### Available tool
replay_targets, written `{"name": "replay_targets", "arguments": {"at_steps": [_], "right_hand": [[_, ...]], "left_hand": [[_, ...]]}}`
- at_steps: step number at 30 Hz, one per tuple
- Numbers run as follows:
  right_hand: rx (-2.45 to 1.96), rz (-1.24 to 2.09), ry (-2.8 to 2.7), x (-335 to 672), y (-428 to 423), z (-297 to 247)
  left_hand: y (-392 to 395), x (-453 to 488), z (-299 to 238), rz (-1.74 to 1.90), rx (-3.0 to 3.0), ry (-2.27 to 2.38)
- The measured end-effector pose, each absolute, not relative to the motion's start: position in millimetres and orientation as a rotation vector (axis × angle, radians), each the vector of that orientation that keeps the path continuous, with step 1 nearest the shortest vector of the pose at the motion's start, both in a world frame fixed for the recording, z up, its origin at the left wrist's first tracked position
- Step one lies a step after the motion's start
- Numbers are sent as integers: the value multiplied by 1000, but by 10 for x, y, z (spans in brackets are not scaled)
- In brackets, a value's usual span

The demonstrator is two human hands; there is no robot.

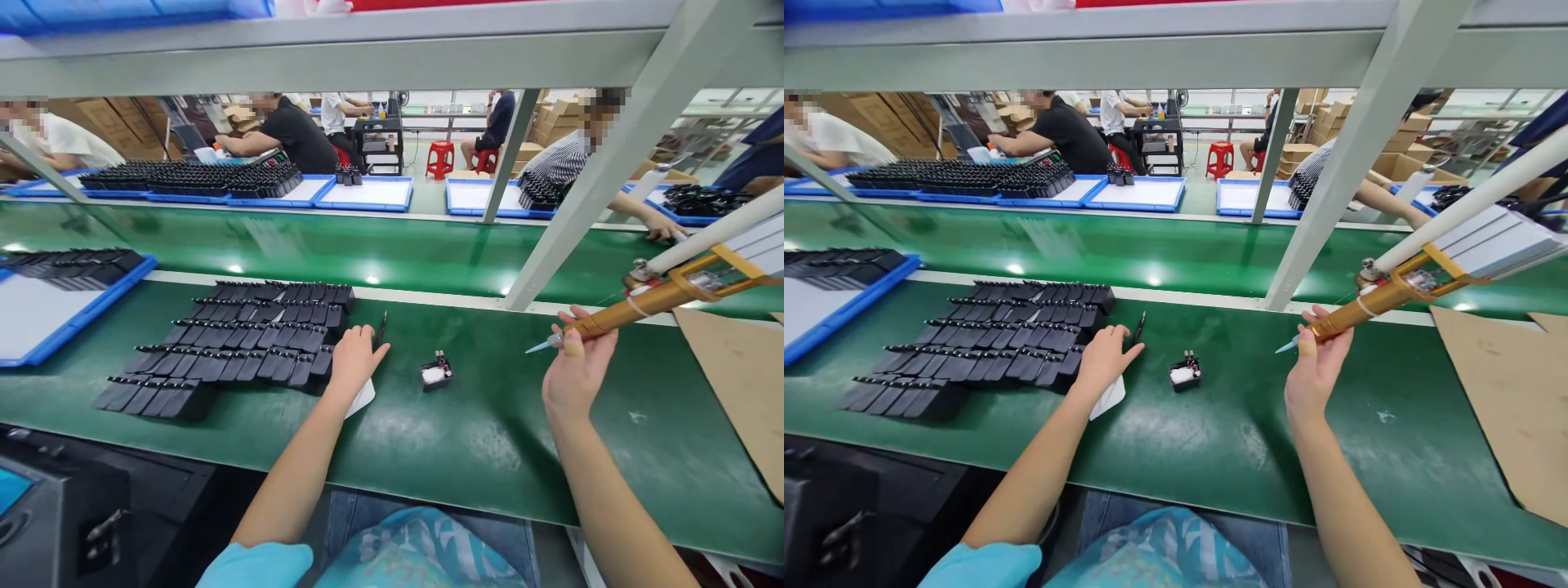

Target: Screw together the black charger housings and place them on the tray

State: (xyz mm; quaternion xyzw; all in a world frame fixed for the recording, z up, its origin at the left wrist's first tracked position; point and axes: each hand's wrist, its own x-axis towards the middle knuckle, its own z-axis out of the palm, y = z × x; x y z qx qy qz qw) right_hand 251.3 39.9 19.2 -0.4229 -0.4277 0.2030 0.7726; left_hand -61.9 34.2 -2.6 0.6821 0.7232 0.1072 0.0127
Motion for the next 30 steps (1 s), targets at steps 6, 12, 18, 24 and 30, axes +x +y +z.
{"name": "replay_targets", "arguments": {"at_steps": [6, 12, 18, 24, 30], "right_hand": [[-1012, 417, -911, 2616, 445, 167], [-1076, 328, -966, 2701, 429, 186], [-1179, 90, -942, 2700, 292, 260], [-858, 84, -1762, 2248, 25, 136], [-813, -39, -2126, 2012, -1, -1]], "left_hand": [[324, -545, -128, 178, 2150, 2275], [332, -564, 43, 739, 1868, 1999], [114, -436, 165, 1443, 1656, 1560], [-148, -191, 81, 1530, 2056, 1273], [-187, -55, 67, 1355, 2276, 819]]}}
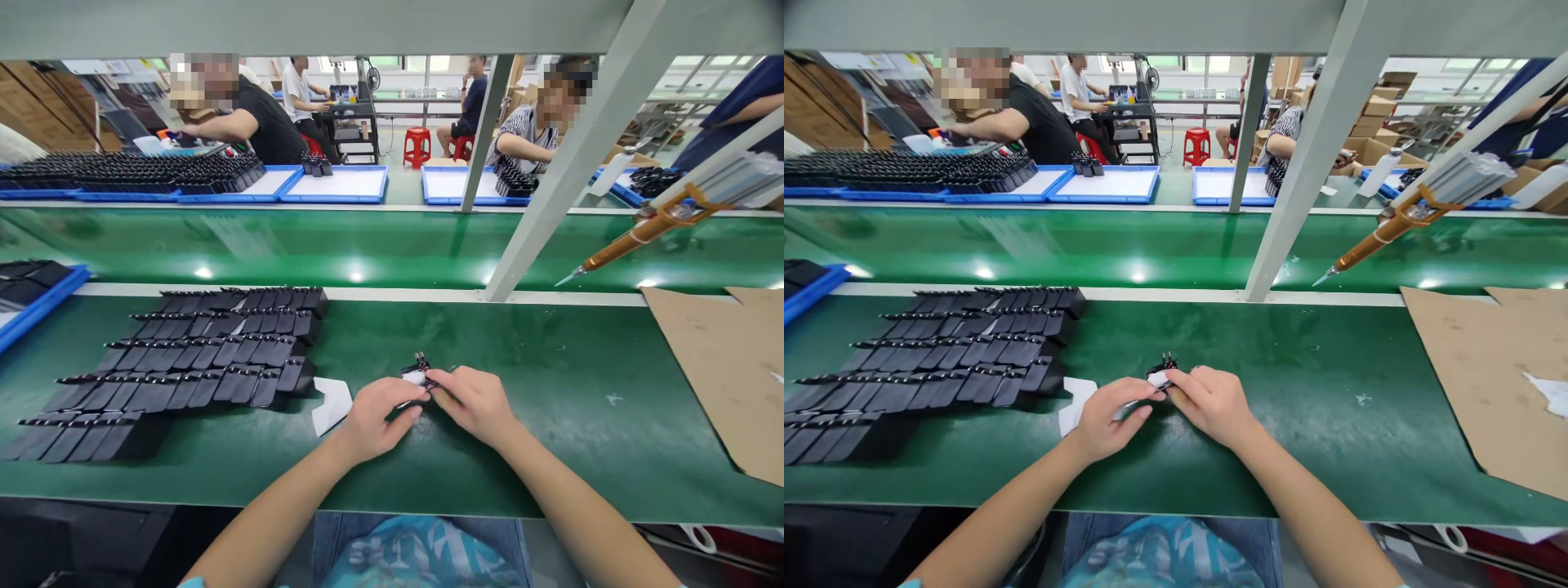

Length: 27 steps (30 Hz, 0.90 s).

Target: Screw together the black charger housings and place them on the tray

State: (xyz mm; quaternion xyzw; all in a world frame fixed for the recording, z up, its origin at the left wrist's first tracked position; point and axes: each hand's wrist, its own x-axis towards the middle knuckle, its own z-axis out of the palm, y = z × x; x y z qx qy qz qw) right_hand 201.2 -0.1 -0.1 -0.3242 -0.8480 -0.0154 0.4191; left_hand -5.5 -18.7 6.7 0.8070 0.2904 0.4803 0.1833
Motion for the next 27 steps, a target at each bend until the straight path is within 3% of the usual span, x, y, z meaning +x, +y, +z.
{"name": "replay_targets", "arguments": {"at_steps": [9, 15, 18, 27], "right_hand": [[-1121, 834, -1652, 2070, 39, -117], [-1020, 1079, -1503, 1977, 2, -243], [-1025, 1096, -1561, 2000, 11, -225], [-825, 709, -1764, 2129, -15, -46]], "left_hand": [[170, -241, -90, 675, 1984, 940], [181, -253, -121, 498, 1938, 948], [167, -229, -102, 467, 1973, 964], [59, -132, -36, 764, 2107, 1112]]}}
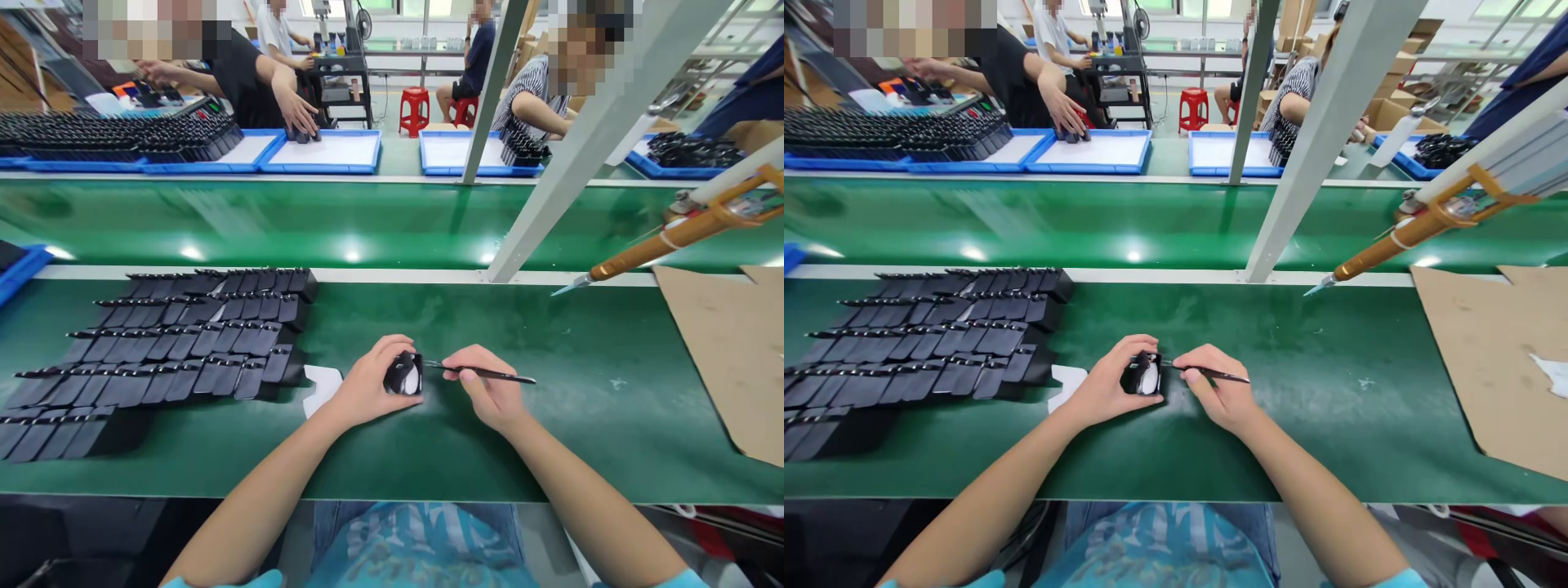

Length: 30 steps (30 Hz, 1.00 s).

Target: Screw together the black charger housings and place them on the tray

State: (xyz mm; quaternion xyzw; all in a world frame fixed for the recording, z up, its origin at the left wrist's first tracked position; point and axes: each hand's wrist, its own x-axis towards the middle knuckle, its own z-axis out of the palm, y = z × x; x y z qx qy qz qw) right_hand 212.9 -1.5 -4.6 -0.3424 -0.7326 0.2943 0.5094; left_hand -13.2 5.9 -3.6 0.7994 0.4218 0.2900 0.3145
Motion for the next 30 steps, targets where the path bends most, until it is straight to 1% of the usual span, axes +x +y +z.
{"name": "replay_targets", "arguments": {"at_steps": [7, 19, 30], "right_hand": [[-684, 550, -1906, 2122, -22, 30], [-672, 508, -1976, 2116, -21, 45], [-602, 592, -2016, 2122, -8, 96]], "left_hand": [[25, -148, 42, 770, 2158, 1169], [35, -160, 94, 791, 2247, 1079], [50, -169, 95, 813, 2256, 1061]]}}
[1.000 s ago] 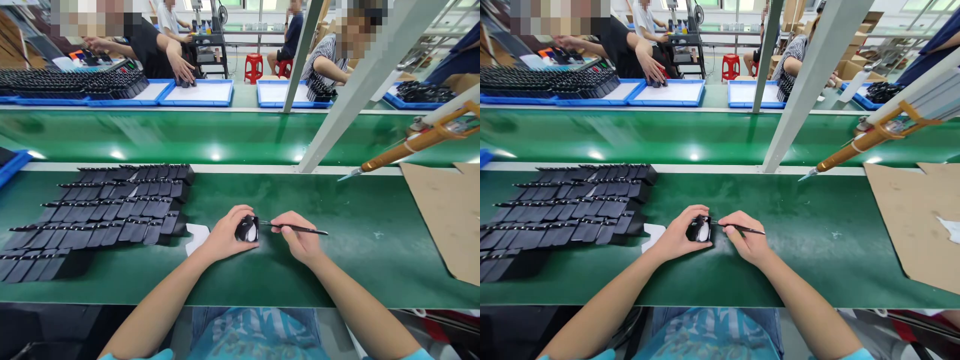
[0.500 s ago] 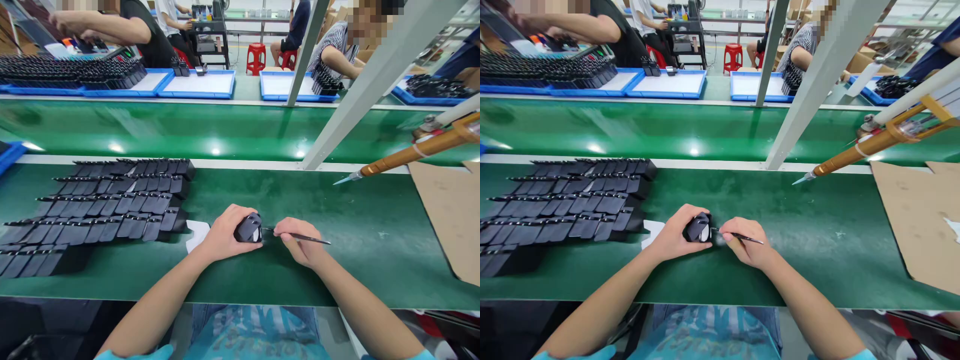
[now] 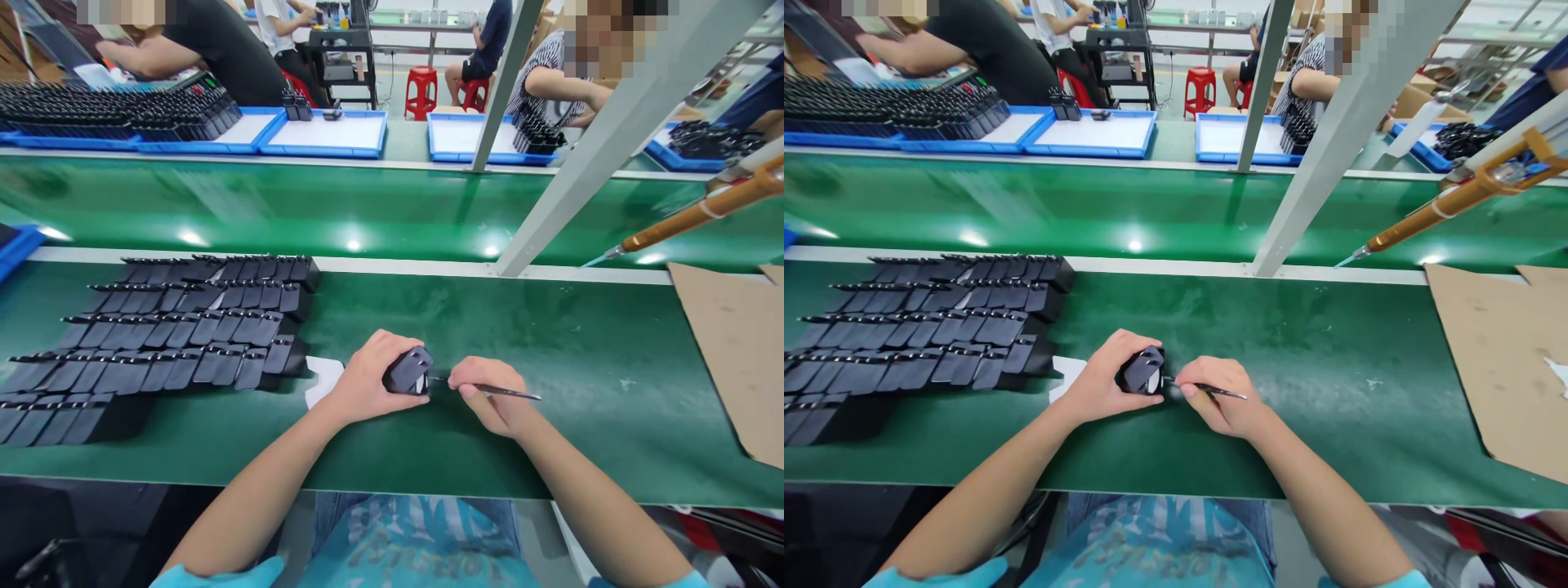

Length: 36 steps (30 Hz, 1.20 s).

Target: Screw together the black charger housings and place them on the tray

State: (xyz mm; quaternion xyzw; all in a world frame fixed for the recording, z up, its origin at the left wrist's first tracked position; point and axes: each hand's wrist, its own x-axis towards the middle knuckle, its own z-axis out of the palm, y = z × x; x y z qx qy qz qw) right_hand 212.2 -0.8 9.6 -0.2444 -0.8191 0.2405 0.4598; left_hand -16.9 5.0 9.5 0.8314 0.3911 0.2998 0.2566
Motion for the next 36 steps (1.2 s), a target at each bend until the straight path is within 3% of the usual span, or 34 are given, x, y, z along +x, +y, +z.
{"name": "replay_targets", "arguments": {"at_steps": [23, 36], "right_hand": [[-714, 819, -1778, 2133, -18, 12], [-507, 284, -2179, 2150, -30, 75]], "left_hand": [[39, -163, 44, 716, 2115, 1087], [75, -201, 93, 818, 1634, 1037]]}}
